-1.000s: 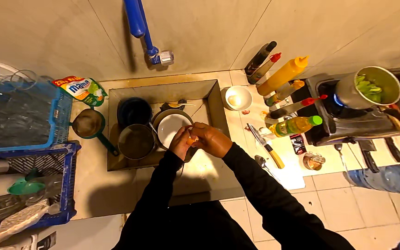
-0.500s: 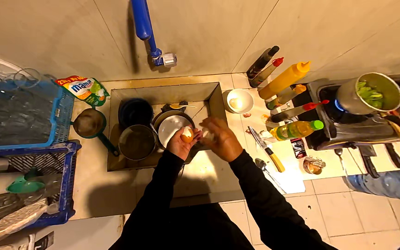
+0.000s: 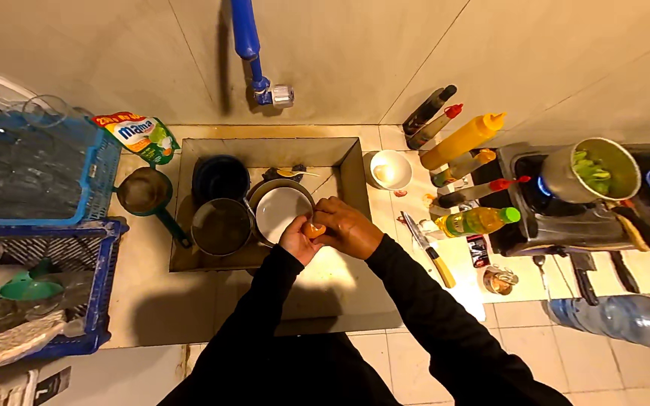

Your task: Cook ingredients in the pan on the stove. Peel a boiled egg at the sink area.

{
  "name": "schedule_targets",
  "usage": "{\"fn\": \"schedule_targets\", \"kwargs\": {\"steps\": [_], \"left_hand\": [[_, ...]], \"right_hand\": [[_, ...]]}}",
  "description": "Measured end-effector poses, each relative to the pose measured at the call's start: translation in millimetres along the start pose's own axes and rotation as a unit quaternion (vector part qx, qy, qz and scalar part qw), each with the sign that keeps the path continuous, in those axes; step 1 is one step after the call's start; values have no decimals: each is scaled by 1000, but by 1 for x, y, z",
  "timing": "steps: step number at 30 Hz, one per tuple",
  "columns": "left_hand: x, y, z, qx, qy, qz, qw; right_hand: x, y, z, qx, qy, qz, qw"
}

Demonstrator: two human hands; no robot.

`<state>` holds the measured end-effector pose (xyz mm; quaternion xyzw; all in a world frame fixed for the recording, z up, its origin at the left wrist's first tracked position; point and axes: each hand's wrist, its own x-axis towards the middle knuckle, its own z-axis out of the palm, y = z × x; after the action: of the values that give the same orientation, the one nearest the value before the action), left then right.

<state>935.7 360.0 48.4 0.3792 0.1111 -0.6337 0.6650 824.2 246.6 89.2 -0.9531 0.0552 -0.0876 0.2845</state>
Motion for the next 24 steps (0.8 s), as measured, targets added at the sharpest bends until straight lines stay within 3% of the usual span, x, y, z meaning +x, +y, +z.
{"fn": "schedule_targets", "kwargs": {"steps": [13, 15, 19, 24], "left_hand": [[0, 0, 7, -79, 5, 9, 997], [-1, 0, 7, -116, -1, 27, 993], [1, 0, 2, -154, -24, 43, 987], [-3, -4, 14, -149, 52, 36, 987]], "right_hand": [[-9, -2, 0, 9, 37, 14, 999], [-16, -1, -6, 37, 53, 55, 996], [-23, -2, -11, -60, 111, 174, 977], [-14, -15, 30, 6, 161, 95, 982]]}}
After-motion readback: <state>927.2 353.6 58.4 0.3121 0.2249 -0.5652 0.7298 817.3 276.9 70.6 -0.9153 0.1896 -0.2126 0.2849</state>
